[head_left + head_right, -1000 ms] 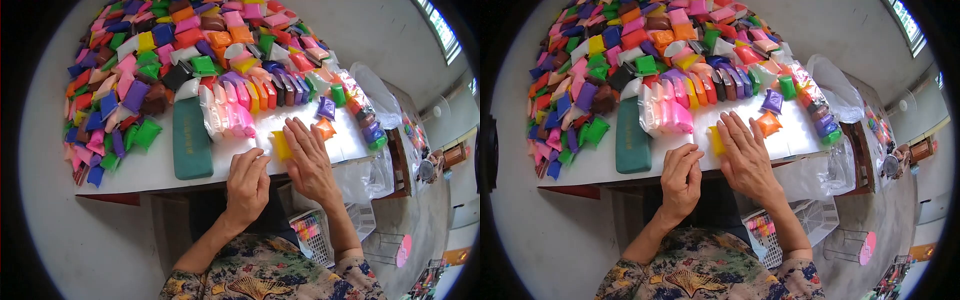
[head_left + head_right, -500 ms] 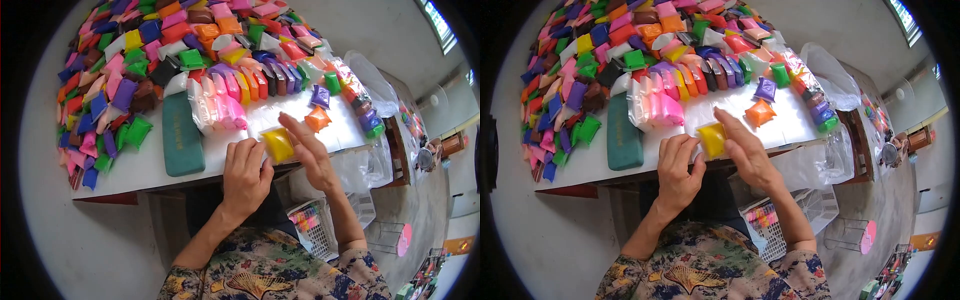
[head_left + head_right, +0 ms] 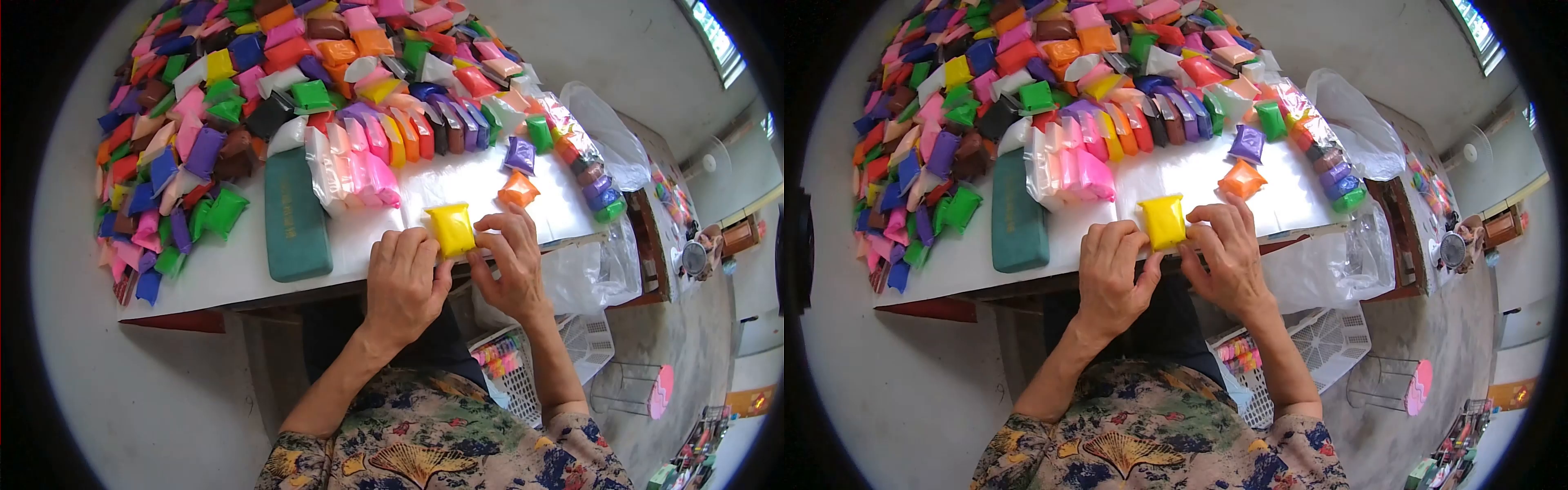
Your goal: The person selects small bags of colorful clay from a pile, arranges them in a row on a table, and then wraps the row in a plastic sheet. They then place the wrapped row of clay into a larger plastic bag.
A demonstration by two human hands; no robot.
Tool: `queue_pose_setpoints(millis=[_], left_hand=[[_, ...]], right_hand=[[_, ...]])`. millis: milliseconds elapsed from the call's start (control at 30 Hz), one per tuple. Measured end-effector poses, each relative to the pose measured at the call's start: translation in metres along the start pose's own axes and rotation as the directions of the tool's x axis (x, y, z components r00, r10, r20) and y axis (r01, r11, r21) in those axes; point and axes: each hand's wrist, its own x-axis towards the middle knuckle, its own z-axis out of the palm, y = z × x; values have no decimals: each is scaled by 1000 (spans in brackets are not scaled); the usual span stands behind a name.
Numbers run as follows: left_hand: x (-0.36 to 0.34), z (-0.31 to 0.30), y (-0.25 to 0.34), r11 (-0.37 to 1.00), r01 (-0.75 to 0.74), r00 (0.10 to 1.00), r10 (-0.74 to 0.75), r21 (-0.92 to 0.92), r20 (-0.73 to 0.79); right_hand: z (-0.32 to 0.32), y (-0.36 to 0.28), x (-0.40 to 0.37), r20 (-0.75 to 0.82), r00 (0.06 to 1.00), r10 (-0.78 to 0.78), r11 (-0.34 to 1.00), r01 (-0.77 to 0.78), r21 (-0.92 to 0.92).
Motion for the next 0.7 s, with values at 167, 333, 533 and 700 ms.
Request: queue_pose_setpoints(millis=[167, 333, 533, 700], left_hand=[[4, 3, -1, 999, -51, 999, 51, -1, -7], [7, 6, -3, 996, -89, 996, 89, -28, -16], [7, 13, -5, 993, -114, 993, 113, -34, -31], [8, 17, -1, 997, -77, 996, 76, -29, -41]], right_hand=[[2, -1, 1, -7, 1000, -14, 999, 14, -39], [6, -1, 0, -36, 999, -32, 997, 29, -73], [13, 2, -2, -72, 996, -55, 992, 47, -117], [17, -1, -2, -113, 993, -14, 995, 2, -99]])
